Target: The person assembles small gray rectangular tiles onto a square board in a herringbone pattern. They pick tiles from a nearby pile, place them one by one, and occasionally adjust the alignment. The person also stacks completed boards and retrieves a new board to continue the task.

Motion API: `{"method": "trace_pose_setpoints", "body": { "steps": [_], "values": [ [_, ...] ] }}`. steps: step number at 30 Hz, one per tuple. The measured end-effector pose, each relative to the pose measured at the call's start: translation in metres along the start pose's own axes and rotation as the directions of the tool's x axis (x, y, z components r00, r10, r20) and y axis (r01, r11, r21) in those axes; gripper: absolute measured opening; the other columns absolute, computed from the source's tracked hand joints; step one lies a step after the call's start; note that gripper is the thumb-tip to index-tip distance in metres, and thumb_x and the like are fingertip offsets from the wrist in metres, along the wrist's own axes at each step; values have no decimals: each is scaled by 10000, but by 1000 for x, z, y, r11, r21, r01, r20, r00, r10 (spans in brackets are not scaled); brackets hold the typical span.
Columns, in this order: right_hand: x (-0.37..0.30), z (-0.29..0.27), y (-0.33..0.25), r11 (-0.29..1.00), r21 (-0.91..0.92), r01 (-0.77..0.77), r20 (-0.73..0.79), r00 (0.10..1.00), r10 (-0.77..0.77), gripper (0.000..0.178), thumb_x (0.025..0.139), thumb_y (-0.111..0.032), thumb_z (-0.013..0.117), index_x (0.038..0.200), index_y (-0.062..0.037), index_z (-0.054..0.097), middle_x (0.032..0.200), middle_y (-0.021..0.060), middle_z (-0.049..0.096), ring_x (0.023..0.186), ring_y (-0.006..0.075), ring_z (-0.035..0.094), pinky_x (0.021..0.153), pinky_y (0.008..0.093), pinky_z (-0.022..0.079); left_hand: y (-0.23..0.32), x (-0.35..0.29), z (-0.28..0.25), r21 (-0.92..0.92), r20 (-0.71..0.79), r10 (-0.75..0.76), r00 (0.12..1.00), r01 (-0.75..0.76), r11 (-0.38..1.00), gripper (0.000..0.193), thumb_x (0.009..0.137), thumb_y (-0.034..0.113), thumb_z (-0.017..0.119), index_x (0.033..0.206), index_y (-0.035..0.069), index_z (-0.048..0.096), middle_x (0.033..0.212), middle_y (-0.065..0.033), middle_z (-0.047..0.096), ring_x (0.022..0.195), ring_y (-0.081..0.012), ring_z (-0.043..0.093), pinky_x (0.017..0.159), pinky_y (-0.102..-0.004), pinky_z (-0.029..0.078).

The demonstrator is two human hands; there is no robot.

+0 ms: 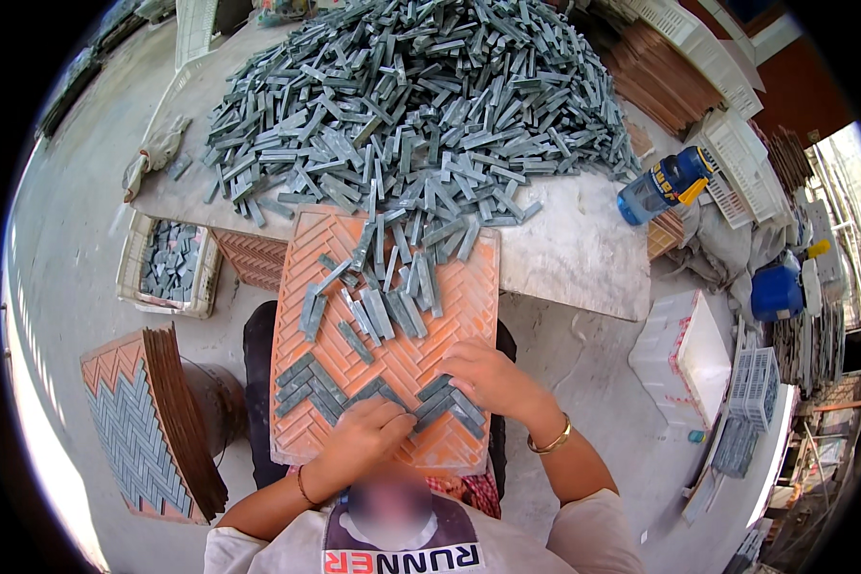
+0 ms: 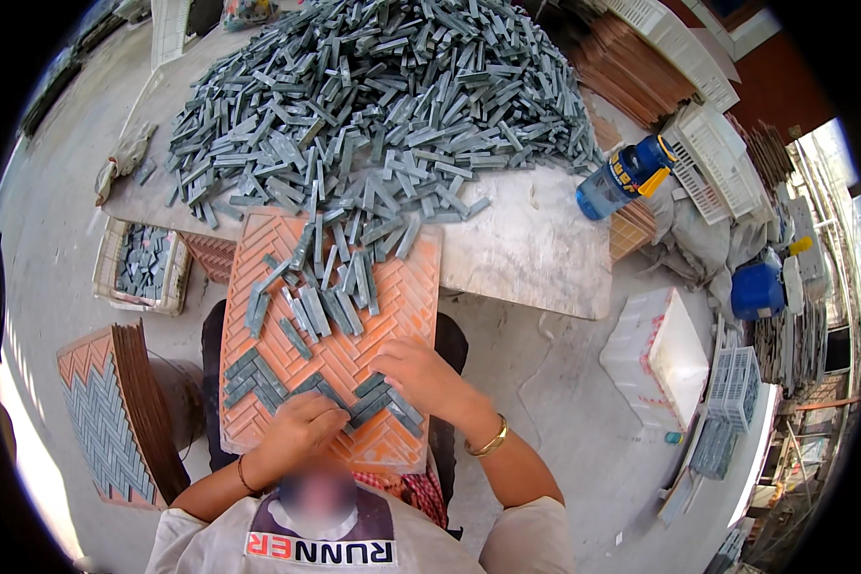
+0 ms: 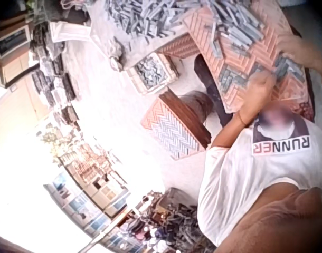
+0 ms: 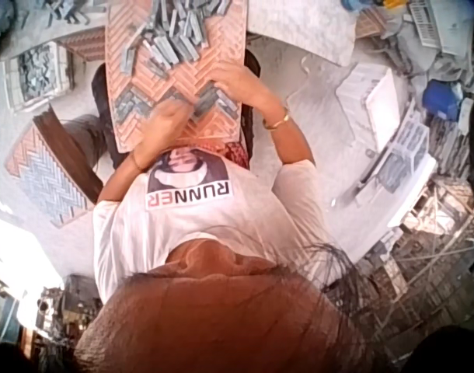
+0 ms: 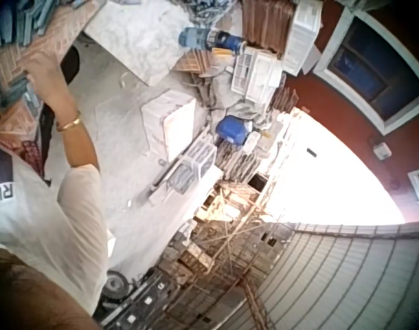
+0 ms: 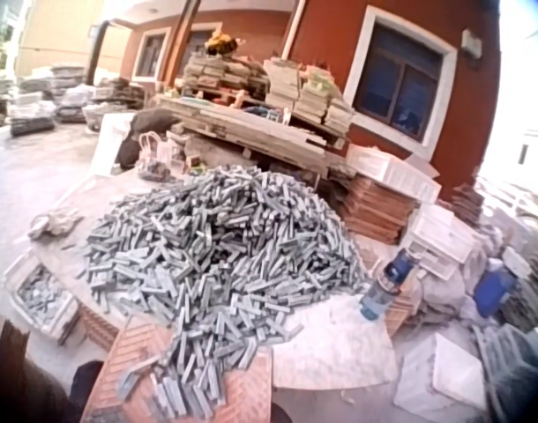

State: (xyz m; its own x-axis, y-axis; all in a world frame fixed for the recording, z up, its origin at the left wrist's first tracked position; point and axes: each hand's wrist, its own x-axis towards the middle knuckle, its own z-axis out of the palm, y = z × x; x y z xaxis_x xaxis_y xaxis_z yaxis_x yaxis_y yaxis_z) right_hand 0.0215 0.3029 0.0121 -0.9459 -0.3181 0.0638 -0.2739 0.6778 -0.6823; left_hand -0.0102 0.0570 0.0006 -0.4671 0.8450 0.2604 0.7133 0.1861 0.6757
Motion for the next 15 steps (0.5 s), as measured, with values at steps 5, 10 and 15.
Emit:
{"method": "trace_pose_setpoints", "body": {
  "steps": [5,10,15],
  "values": [
    [4,1,1,1000,16,-9,55,998,8,196,756,-46,673,947,-25,632,885,108,629,883,300,594,790,364,473,2,16,16,166,-69,53,996,-41,985,330,710,112,579,1016,-12,592,998,-93,570,938,-248,561,814,-355,457],
    [26,-1,-4,979,87,-184,-146,970,196,206,762,-66,690,945,-5,619,849,127,646,740,251,637,663,332,502,4,20,21,209,3,67,998,-66,976,336,716,76,626,1042,-3,620,1002,-111,589,952,-264,574,831,-364,473],
    [50,21,1,954,30,-299,-293,910,294,253,733,-65,731,942,10,610,830,141,655,662,213,645,598,292,505,-12,30,8,158,-20,64,998,-60,986,325,721,65,617,1038,-1,619,1093,-106,575,994,-257,555,837,-361,471]
  ]
}}
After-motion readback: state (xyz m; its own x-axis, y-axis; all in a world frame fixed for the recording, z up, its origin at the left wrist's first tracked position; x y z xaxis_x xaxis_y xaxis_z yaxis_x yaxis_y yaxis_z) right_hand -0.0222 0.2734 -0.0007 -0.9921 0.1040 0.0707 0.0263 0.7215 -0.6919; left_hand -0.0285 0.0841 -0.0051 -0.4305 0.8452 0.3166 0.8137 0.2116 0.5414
